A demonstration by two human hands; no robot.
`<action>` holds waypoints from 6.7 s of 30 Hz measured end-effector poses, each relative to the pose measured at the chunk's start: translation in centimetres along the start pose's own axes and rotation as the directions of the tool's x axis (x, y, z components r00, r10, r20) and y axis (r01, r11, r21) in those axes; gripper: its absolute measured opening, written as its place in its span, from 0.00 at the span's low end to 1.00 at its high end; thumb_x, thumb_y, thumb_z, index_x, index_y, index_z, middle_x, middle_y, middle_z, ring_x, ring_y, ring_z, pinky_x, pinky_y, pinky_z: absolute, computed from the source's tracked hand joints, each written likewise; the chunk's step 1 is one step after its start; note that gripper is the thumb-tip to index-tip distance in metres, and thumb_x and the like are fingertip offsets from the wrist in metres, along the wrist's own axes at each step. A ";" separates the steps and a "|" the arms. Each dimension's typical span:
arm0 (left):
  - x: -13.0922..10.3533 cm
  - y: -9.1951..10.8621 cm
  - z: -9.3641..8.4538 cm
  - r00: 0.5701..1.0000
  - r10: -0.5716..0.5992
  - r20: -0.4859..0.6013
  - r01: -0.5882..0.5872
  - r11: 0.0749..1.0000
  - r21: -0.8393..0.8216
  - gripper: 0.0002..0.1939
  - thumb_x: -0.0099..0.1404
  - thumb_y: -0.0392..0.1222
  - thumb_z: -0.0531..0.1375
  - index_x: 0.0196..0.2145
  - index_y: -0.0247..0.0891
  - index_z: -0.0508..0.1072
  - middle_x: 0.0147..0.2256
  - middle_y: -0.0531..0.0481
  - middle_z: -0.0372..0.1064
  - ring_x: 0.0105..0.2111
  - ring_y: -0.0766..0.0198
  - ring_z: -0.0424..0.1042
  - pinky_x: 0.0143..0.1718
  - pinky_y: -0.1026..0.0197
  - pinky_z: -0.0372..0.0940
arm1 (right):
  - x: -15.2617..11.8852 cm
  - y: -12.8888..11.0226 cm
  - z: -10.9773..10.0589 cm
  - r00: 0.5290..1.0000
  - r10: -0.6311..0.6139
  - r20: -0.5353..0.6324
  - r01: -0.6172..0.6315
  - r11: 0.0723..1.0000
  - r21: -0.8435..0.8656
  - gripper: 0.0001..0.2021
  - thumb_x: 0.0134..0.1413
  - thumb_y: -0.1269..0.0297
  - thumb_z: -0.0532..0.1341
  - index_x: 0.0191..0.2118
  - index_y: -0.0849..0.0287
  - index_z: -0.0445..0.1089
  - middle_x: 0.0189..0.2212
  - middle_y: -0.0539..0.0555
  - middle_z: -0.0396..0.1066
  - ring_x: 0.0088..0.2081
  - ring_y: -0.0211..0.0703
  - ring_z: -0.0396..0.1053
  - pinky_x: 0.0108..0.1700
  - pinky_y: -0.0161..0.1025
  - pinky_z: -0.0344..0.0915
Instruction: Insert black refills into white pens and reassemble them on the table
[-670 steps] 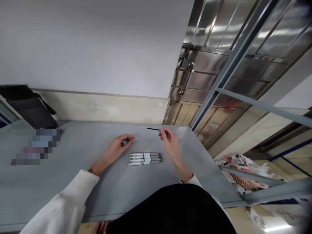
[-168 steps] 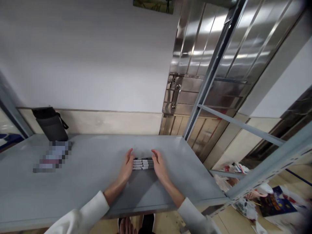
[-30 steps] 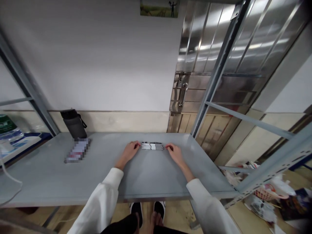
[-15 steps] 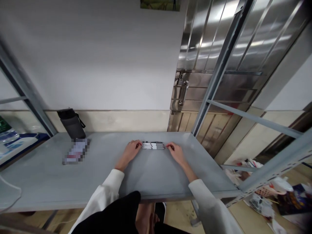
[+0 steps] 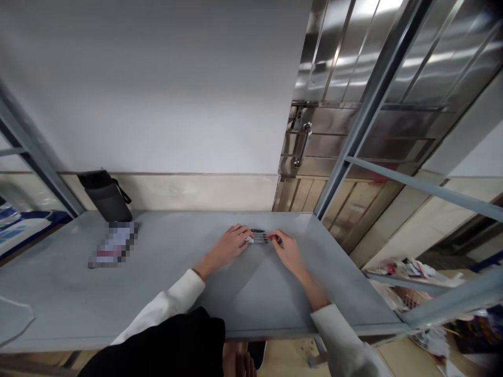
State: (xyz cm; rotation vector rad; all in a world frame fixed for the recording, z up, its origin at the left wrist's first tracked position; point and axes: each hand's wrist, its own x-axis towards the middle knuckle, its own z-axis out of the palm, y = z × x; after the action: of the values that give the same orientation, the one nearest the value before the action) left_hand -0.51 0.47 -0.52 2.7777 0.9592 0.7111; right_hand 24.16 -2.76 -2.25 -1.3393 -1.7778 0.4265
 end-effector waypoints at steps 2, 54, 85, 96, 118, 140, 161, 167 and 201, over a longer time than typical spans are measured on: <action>-0.1 -0.1 0.5 1.000 -0.005 0.019 0.005 1.000 0.009 0.11 0.77 0.37 0.53 0.51 0.43 0.74 0.52 0.44 0.74 0.55 0.50 0.69 0.59 0.47 0.63 | -0.1 -0.2 -0.1 1.000 -0.013 -0.009 0.013 1.000 -0.005 0.12 0.65 0.65 0.53 0.39 0.53 0.74 0.39 0.54 0.79 0.37 0.47 0.73 0.44 0.42 0.67; -1.5 2.4 -2.8 0.996 -0.002 -0.093 0.033 0.942 0.334 0.18 0.72 0.23 0.51 0.51 0.37 0.72 0.45 0.45 0.78 0.44 0.50 0.74 0.46 0.50 0.65 | 1.5 -4.2 1.9 0.956 -0.234 0.177 0.266 0.946 -0.185 0.16 0.73 0.73 0.49 0.32 0.54 0.64 0.30 0.55 0.72 0.35 0.49 0.70 0.41 0.45 0.66; -2.0 1.1 -1.7 0.999 -0.013 -0.039 0.025 0.949 0.313 0.15 0.79 0.31 0.49 0.53 0.40 0.72 0.46 0.47 0.79 0.46 0.54 0.75 0.48 0.53 0.64 | 0.9 -4.7 1.0 0.986 -0.040 0.164 0.000 0.971 0.240 0.08 0.69 0.59 0.61 0.43 0.55 0.75 0.38 0.52 0.80 0.42 0.45 0.78 0.50 0.42 0.71; -2.0 1.7 -1.8 0.999 -0.054 -0.003 0.052 0.963 0.263 0.14 0.80 0.32 0.48 0.52 0.39 0.72 0.45 0.47 0.78 0.47 0.53 0.75 0.50 0.52 0.64 | 0.4 -5.6 0.2 0.992 -0.030 0.119 -0.003 0.964 0.266 0.05 0.66 0.60 0.63 0.42 0.53 0.74 0.42 0.52 0.80 0.47 0.46 0.77 0.54 0.43 0.70; -2.5 1.5 -1.5 0.994 -0.108 0.006 0.106 0.984 0.141 0.17 0.78 0.28 0.49 0.55 0.42 0.71 0.45 0.48 0.77 0.45 0.55 0.73 0.48 0.53 0.64 | 0.1 -6.2 0.3 0.990 0.063 0.129 -0.105 0.933 0.344 0.07 0.66 0.58 0.64 0.46 0.52 0.73 0.44 0.52 0.78 0.46 0.46 0.76 0.50 0.42 0.72; -2.6 1.3 -0.8 0.975 -0.165 -0.149 0.135 0.971 -0.196 0.20 0.81 0.36 0.48 0.64 0.50 0.68 0.57 0.47 0.72 0.58 0.57 0.71 0.62 0.47 0.68 | 0.7 -5.8 -0.8 0.978 0.210 -0.007 -0.197 0.924 0.328 0.11 0.68 0.53 0.60 0.43 0.53 0.75 0.38 0.54 0.80 0.39 0.49 0.79 0.29 0.38 0.63; -2.6 1.2 -1.0 0.980 -0.094 -0.175 0.081 0.993 -0.082 0.19 0.81 0.34 0.51 0.62 0.51 0.69 0.56 0.49 0.74 0.56 0.57 0.71 0.57 0.52 0.65 | 0.4 -5.4 0.1 0.970 0.136 0.202 -0.202 0.913 0.354 0.18 0.72 0.50 0.55 0.33 0.54 0.71 0.34 0.53 0.74 0.37 0.45 0.75 0.42 0.40 0.69; -2.6 1.2 -1.1 0.943 -0.225 -0.245 0.208 0.974 -0.093 0.18 0.82 0.38 0.49 0.64 0.50 0.67 0.55 0.48 0.74 0.55 0.55 0.72 0.58 0.49 0.66 | 1.0 -4.4 -1.6 0.970 0.242 0.029 -0.240 0.924 0.299 0.21 0.71 0.48 0.56 0.30 0.55 0.69 0.27 0.52 0.73 0.33 0.45 0.73 0.39 0.40 0.66; -2.4 1.2 -0.8 0.971 -0.190 -0.148 0.169 0.975 -0.143 0.15 0.81 0.40 0.51 0.61 0.48 0.68 0.53 0.48 0.75 0.54 0.55 0.74 0.58 0.47 0.69 | 0.8 -4.4 -1.6 0.959 0.022 -0.281 0.054 0.965 0.257 0.05 0.67 0.62 0.63 0.44 0.51 0.77 0.44 0.53 0.75 0.46 0.46 0.75 0.49 0.43 0.74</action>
State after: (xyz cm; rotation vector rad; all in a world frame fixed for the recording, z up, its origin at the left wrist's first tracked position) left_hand -1.86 -1.97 -0.48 2.5132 1.1332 0.9430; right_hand 22.66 -4.01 2.10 -1.1351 -1.4403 0.4229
